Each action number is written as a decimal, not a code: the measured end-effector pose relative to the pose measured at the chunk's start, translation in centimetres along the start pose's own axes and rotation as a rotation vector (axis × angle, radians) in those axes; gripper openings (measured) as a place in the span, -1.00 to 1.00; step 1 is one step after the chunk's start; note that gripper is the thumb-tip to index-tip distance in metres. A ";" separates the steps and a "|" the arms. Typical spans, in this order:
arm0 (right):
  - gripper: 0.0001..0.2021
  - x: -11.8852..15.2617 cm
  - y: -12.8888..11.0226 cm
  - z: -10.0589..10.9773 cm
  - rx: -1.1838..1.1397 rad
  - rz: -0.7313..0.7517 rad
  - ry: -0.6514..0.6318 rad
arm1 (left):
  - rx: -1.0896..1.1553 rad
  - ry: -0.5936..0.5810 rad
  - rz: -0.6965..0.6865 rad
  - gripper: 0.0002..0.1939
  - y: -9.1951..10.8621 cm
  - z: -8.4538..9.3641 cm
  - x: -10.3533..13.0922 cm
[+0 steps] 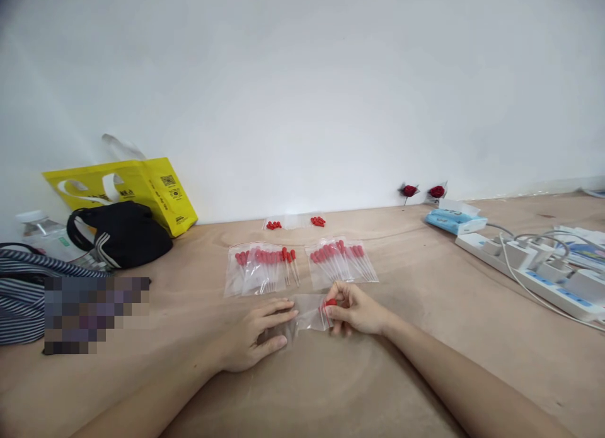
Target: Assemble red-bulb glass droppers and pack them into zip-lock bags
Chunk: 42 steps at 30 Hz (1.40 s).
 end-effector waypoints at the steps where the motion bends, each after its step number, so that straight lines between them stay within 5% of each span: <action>1: -0.66 0.0 0.1 -0.1 -0.016 0.019 -0.019 | -0.002 0.000 -0.002 -0.56 0.0 -0.1 0.0; 5: -0.69 -0.3 0.2 0.2 -0.046 0.136 -0.020 | 0.009 0.001 -0.015 -0.55 -0.3 -0.2 0.1; 11: -0.75 -0.8 0.3 1.8 0.097 0.126 -0.036 | 0.094 -0.006 -0.029 -0.60 0.0 0.6 0.3; 17: -0.71 -0.2 -1.3 2.0 0.444 0.234 -0.235 | 0.120 -0.012 0.019 -0.66 0.4 1.3 0.6; 27: -0.66 0.6 -2.0 2.3 0.538 0.152 -0.340 | 0.101 -0.013 0.073 -0.61 -0.3 1.3 0.8; 30: -0.70 0.3 -2.0 2.4 0.568 0.213 -0.249 | 0.087 -0.002 0.073 -0.61 -0.8 1.6 1.1; 36: -0.85 -2.5 -2.2 3.2 0.719 0.145 0.271 | 0.099 0.042 0.040 -0.66 -1.1 1.9 1.3; 39: -0.95 -5.5 -3.3 2.1 0.868 0.045 0.355 | 0.111 0.029 0.007 -0.65 -0.8 1.6 1.0; 42: -0.77 -9.4 -4.0 0.6 0.953 -0.088 0.390 | 0.126 0.017 0.006 -0.71 -0.6 1.4 1.0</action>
Point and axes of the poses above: each hand's wrist, its own x-axis away from the middle knuckle, its own z-axis out of the back of the hand, y = z × x, the point moved 2 cm from there along -x, towards the middle knuckle, and after that the axes turned 7 degrees about -y, right-handed, at the moved point
